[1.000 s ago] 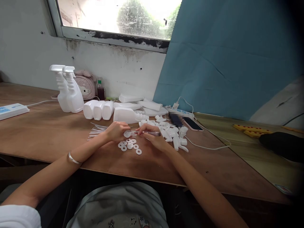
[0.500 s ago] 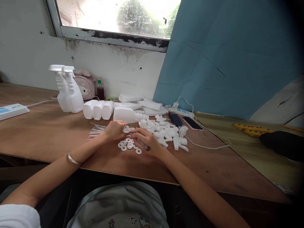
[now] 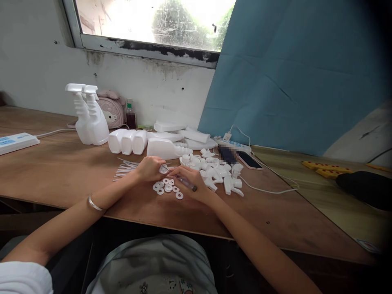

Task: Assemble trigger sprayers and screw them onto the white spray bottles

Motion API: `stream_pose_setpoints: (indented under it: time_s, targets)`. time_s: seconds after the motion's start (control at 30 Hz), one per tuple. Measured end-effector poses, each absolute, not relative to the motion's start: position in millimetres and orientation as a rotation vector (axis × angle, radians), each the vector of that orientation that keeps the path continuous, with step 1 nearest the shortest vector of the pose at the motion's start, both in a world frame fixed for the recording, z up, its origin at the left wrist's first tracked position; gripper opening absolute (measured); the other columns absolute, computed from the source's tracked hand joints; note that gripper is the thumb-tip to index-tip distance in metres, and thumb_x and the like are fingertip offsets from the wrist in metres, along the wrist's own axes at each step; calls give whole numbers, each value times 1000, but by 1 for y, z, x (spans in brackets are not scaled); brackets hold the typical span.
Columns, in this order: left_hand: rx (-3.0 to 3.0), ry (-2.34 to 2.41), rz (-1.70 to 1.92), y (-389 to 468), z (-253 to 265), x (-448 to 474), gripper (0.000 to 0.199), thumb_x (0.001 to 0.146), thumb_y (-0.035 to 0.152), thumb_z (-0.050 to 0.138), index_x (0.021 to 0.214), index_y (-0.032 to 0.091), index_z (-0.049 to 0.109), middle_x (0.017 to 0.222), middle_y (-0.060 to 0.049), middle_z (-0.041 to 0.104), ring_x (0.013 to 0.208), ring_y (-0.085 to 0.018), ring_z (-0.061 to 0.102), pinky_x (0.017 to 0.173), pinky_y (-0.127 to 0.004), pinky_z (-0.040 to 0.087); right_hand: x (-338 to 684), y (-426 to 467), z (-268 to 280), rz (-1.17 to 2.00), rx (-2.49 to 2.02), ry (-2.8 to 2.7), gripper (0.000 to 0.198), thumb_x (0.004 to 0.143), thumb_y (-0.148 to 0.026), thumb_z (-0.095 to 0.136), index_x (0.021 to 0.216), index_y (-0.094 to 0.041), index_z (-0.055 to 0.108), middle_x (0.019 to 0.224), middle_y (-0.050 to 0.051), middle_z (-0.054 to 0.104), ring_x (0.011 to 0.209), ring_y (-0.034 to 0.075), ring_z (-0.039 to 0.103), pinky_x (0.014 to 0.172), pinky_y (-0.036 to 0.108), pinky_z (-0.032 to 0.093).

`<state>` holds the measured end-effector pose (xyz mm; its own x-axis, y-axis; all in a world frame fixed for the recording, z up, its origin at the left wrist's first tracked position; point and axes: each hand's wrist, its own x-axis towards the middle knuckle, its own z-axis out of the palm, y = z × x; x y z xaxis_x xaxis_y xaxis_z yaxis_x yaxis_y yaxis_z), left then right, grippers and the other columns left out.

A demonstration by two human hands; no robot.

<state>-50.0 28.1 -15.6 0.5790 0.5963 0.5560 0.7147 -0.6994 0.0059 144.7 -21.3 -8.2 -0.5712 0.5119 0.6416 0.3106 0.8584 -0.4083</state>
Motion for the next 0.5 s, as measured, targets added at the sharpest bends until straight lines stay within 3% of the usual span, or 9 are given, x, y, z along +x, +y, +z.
stream_pose_setpoints:
  time_s: [0.13,0.37,0.5]
  targets:
    - [-2722,-923,-694,30,-16,-53,29,75,41,52,64,15,60,63,-6,61,58,-16,57,51,-24,36,150,-22,-2,485,-745,-2153,11,81,-18,50,84,-19,61,82,2,65,71,13,60,63,25,47]
    - [-2725,-869,-681,31,-16,-56,27,75,39,51,63,15,57,61,-5,59,58,-15,55,50,-24,35,153,-22,2,587,-763,-2140,13,78,-15,52,84,-18,63,82,2,66,72,14,59,61,24,45]
    - [-2708,-844,-689,30,-14,-56,31,77,41,50,59,16,54,60,-5,58,56,-14,54,51,-24,36,151,-23,5,665,-792,-2087,17,74,-9,50,82,-17,63,79,1,66,60,10,55,53,21,41]
